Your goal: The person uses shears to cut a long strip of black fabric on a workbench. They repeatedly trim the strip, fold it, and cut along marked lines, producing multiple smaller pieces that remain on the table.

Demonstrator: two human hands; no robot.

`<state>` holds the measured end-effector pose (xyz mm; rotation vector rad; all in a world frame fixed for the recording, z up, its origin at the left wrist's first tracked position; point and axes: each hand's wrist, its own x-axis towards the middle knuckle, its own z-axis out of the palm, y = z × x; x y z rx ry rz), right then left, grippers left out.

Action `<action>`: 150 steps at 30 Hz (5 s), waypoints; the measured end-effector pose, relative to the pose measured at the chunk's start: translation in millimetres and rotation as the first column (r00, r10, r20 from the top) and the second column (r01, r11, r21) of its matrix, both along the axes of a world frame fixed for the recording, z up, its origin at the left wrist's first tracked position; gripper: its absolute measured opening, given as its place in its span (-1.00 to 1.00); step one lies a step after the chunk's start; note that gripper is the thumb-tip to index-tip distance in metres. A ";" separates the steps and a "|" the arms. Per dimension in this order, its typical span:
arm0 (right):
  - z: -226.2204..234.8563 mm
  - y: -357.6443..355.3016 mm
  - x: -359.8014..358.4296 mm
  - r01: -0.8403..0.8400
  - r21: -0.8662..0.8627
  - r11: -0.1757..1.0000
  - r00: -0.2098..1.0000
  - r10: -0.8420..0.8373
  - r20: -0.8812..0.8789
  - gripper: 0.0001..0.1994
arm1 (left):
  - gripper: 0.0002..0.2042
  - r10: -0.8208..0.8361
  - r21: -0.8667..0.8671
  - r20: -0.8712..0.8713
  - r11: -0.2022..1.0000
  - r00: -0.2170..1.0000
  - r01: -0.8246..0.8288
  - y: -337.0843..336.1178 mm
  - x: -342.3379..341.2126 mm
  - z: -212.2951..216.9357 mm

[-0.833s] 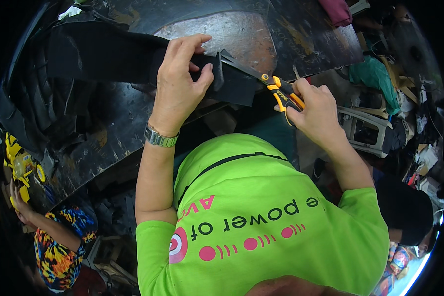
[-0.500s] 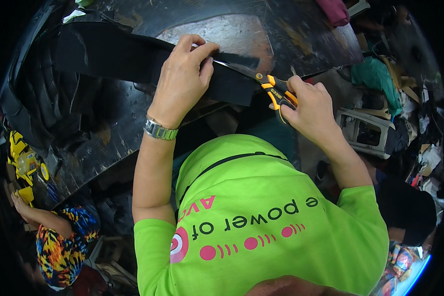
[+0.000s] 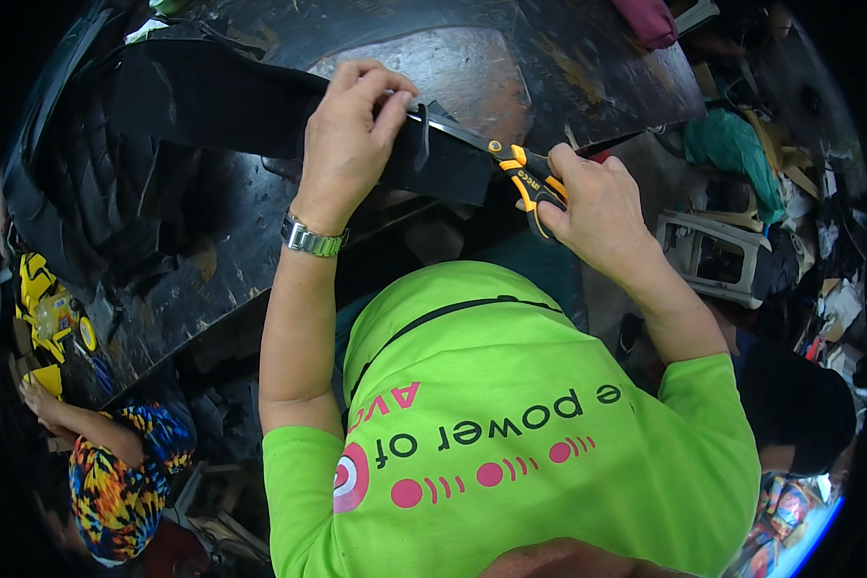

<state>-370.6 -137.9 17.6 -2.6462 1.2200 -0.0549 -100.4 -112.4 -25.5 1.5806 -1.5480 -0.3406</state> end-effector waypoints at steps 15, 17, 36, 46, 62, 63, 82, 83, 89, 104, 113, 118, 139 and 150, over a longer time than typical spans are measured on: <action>2.0 13.4 3.3 0.028 0.019 0.999 0.997 -0.027 -0.071 -0.63 | -0.59 -0.001 -0.028 -0.052 1.000 0.999 0.000 15.9 -5.6 -0.6; -1.7 15.6 4.1 0.013 -0.026 1.000 0.999 -0.014 -0.038 -0.63 | -0.59 0.001 -0.032 -0.072 0.999 0.997 -0.004 15.9 -5.9 -1.0; -1.4 -40.2 -13.1 0.345 0.202 0.917 0.914 -0.377 0.151 -0.65 | -0.48 0.024 -0.049 -0.060 0.998 0.998 -0.027 19.0 -7.8 -2.4; -8.9 -13.3 -14.2 -0.045 -0.112 0.993 0.991 0.058 0.122 -0.67 | -0.54 0.026 -0.048 -0.035 0.998 0.999 -0.027 19.7 -7.4 -1.5; -7.9 -18.4 -17.5 0.080 0.198 0.977 0.980 -0.114 0.165 -0.74 | -0.54 0.039 -0.112 -0.026 0.993 0.999 -0.042 20.0 -13.2 -8.0; -9.7 -19.6 -18.7 0.103 0.197 0.975 0.967 -0.145 0.211 -0.74 | -0.55 0.046 -0.136 -0.019 0.990 0.999 -0.048 20.6 -13.8 -9.1; -10.9 -105.9 -37.1 0.279 0.025 0.960 0.942 -0.279 0.189 -0.59 | -0.58 -0.176 -0.065 0.339 0.976 0.924 0.209 47.3 -28.3 16.6; -6.1 -100.8 -31.0 0.296 -0.055 0.954 0.947 -0.285 0.148 -0.55 | -0.62 -0.179 -0.091 0.299 0.972 0.937 0.215 49.7 -30.2 25.9; 32.9 -66.3 17.4 -0.392 0.140 0.909 0.625 0.151 0.766 -0.24 | -0.72 -0.438 -0.478 -0.769 0.877 0.466 0.035 56.6 -22.8 94.1; 20.6 -92.6 29.2 -0.312 0.152 0.938 0.704 0.121 0.700 -0.77 | -0.71 0.008 -0.006 -0.998 0.981 0.069 -0.196 10.2 50.1 7.3; -28.9 -289.4 95.9 -0.078 0.000 0.997 0.795 0.062 0.604 -0.66 | -0.67 0.387 -0.324 0.552 0.916 0.739 -0.237 27.0 87.3 52.3; -61.1 -283.6 100.5 0.086 -0.518 0.851 0.838 0.219 0.499 -0.54 | -0.62 0.402 0.036 0.716 0.795 0.570 -0.606 29.8 128.6 62.5; -18.0 -92.1 12.1 -0.648 0.704 0.291 0.187 -0.835 0.517 -0.63 | -0.76 -0.211 0.190 -0.064 0.957 0.975 0.219 37.9 68.7 62.3; -39.5 -44.8 52.6 -0.402 0.035 0.915 0.566 0.218 0.795 -0.49 | -0.82 0.079 0.408 -0.506 0.899 0.859 0.158 76.4 -10.4 26.5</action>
